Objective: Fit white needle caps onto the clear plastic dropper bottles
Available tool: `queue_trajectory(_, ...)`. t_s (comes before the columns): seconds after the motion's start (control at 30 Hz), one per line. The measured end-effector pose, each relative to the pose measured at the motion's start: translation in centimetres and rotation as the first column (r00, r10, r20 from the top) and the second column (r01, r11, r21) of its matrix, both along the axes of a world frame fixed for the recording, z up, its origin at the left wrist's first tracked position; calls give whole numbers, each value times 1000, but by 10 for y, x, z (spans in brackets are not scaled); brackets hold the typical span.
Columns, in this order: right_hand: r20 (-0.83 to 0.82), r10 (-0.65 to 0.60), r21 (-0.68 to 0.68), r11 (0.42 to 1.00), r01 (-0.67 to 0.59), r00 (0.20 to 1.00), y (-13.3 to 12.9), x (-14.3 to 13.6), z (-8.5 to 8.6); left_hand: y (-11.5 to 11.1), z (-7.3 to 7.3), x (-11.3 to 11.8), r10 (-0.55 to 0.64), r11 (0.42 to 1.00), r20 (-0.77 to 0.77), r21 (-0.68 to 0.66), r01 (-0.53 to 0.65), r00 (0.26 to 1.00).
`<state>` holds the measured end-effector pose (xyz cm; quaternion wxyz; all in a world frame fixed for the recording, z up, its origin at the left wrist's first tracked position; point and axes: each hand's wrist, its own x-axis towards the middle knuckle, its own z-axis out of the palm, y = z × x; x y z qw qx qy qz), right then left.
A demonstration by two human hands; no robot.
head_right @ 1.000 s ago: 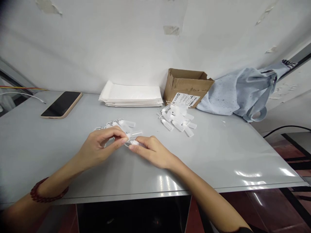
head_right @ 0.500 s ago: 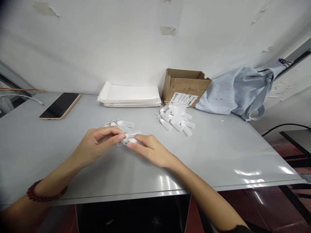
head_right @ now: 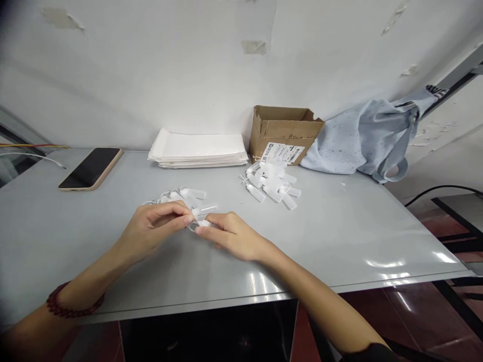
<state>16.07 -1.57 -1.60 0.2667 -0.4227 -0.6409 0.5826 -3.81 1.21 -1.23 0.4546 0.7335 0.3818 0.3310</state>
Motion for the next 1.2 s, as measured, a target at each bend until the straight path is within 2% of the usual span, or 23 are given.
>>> queue_trajectory(0.3, 58, -7, 12, 1000, 7, 998, 1, 0, -3, 0, -4, 1, -20, 1000, -29, -21, 19, 999)
queue_trajectory(0.47, 95, -24, 96, 995, 15, 995, 2, -1, -2, 1, -1, 2, -16, 1000, -37, -7, 16, 999)
queue_trajectory(0.67, 129, -57, 186, 982, 33, 990, 3, -1, 0, 6, 1, -1, 113, 992, -4, -52, -113, 994)
queue_trajectory(0.83, 162, -73, 216, 976, 36, 984, 3, -3, -3, 5, -1, 2, 69, 996, -46, -61, -72, 997)
queue_trajectory(0.9, 149, -83, 233, 971, 47, 985, 4, -3, -3, 4, -1, 3, 86, 995, -75, -45, -90, 993)
queue_trajectory(1.0, 134, -190, 281, 949, 146, 973, 10, 4, 0, 5, -2, 3, 168, 984, -84, -50, -172, 982)
queue_trajectory(1.07, 188, -360, 360, 891, 277, 914, 16, 15, 1, 6, -3, 3, 228, 971, -93, -58, -234, 969)
queue_trajectory(1.1, 241, -460, 426, 842, 333, 855, 20, 21, 0, 7, -4, 2, 254, 964, -107, -56, -261, 961)
queue_trajectory(1.13, 306, -545, 504, 788, 353, 781, 24, 28, -1, 8, -5, 2, 278, 957, -127, -49, -286, 952)
queue_trajectory(1.2, 466, -629, 599, 742, 301, 623, 30, 39, -4, 10, -6, 2, 319, 945, -169, -16, -326, 933)
